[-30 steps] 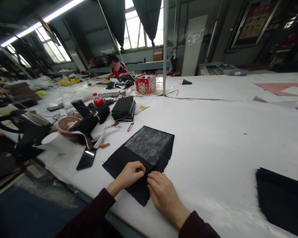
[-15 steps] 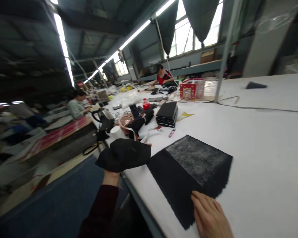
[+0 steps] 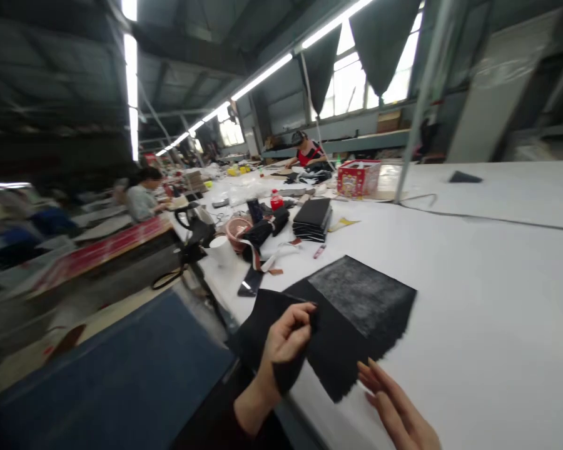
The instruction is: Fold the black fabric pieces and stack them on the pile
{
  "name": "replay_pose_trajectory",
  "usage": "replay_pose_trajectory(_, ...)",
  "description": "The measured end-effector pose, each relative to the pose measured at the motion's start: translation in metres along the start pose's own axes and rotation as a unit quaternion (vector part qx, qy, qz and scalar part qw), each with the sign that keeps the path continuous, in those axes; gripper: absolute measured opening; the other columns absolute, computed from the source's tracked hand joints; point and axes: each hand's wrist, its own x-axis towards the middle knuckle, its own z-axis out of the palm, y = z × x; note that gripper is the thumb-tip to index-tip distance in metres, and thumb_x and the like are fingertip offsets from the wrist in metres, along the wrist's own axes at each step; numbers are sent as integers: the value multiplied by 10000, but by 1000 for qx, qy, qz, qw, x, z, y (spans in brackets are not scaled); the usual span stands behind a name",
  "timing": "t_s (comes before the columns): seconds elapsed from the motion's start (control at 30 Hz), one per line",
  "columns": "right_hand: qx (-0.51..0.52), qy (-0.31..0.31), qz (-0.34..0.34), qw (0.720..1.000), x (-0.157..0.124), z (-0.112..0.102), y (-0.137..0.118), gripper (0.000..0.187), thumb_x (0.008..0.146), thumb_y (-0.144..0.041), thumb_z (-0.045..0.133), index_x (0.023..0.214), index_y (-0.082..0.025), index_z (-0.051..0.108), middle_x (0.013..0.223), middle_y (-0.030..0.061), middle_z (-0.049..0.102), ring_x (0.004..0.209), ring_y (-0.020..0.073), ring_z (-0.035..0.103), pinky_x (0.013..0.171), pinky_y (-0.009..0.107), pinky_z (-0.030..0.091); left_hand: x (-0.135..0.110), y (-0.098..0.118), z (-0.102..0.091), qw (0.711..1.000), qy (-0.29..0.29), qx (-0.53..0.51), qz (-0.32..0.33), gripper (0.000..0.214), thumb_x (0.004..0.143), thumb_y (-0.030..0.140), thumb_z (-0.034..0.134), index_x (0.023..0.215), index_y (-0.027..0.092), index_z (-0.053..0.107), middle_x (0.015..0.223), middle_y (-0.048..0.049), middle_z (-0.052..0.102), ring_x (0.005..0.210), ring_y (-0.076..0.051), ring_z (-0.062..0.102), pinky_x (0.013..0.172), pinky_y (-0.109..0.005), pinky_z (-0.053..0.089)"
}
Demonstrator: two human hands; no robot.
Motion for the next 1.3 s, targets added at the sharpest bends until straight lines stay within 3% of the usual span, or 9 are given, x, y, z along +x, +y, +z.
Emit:
replay_pose_trajectory(0.1, 176, 61, 111, 976, -45, -12, -31, 696, 846, -729, 506, 1323, -224, 550, 1268, 118, 607, 1118, 333, 600, 844, 456, 577, -37, 12, 86, 988, -95, -92, 75, 97, 893, 222, 504, 899, 221, 601, 1107, -60, 645, 1037, -217, 593, 937, -358, 489)
replay_pose_trajectory(0.23, 242, 205, 189, 929, -91, -41, -35, 604, 796, -534, 724, 1262, -170, 598, 1141, 108, 672, 1075, 335, 617, 920, 475, 529, -66, 20, 142, 952, -250, -58, 168, 194, 887, 154, 492, 1009, 225, 625, 1172, -77, 629, 1102, -232, 570, 977, -401, 472)
replay_pose_trajectory(0.33, 312, 254, 194, 895, -120, -68, -22, 564, 740, -488, 783, 1168, -144, 657, 1037, 114, 700, 1027, 340, 633, 914, 491, 519, -59, 10, 155, 916, -329, 21, 227, 307, 882, 127, 493, 1153, 230, 595, 1270, -71, 591, 1173, -238, 539, 1017, -417, 451)
replay_pose_trajectory(0.53, 259, 304, 227, 888, -162, -123, 7, 550, 724, -494, 783, 1150, -173, 649, 941, 84, 703, 918, 288, 661, 842, 406, 536, -38, -18, 161, 847, -403, 164, 306, 410, 864, 169, 601, 1266, 217, 541, 1363, -69, 534, 1248, -270, 489, 1068, -456, 415)
replay_pose_trajectory(0.73, -172, 303, 241, 906, -149, -182, -13, 563, 718, -610, 666, 1101, -197, 654, 797, 54, 672, 721, 251, 635, 653, 357, 512, -21, -7, 166, 826, -404, 191, 343, 338, 885, 243, 620, 1216, 217, 556, 1329, -57, 554, 1183, -246, 524, 1026, -423, 441)
replay_pose_trajectory(0.83, -358, 250, 155, 886, -111, -177, -27, 371, 852, -509, 535, 1046, -216, 656, 893, 63, 666, 804, 241, 614, 742, 373, 474, -11, -2, 174, 824, -396, 200, 352, 281, 912, 207, 570, 1194, 201, 558, 1281, -63, 570, 1132, -228, 541, 981, -399, 458)
replay_pose_trajectory(1.03, -499, 195, 60, 842, -26, -114, -9, 41, 884, -205, 561, 901, -212, 598, 909, 53, 608, 907, 254, 548, 783, 387, 405, -1, -15, 196, 835, -373, 227, 334, 116, 921, 161, 535, 1000, 189, 615, 1021, -45, 626, 941, -222, 572, 831, -395, 487)
replay_pose_trajectory(1.17, -527, 217, 62, 819, -6, -94, 7, 132, 815, -132, 657, 814, -212, 552, 867, 35, 575, 873, 253, 514, 746, 378, 363, -1, -26, 203, 852, -349, 200, 334, 139, 930, 129, 498, 963, 187, 621, 951, -37, 617, 891, -210, 556, 780, -375, 476)
replay_pose_trajectory(1.3, -488, 222, 51, 843, -5, -96, 13, 192, 781, -64, 646, 784, -210, 521, 807, 6, 559, 823, 230, 496, 737, 369, 337, -1, -34, 204, 857, -340, 188, 337, 142, 926, 118, 497, 962, 192, 614, 952, -36, 605, 897, -214, 541, 777, -381, 465)
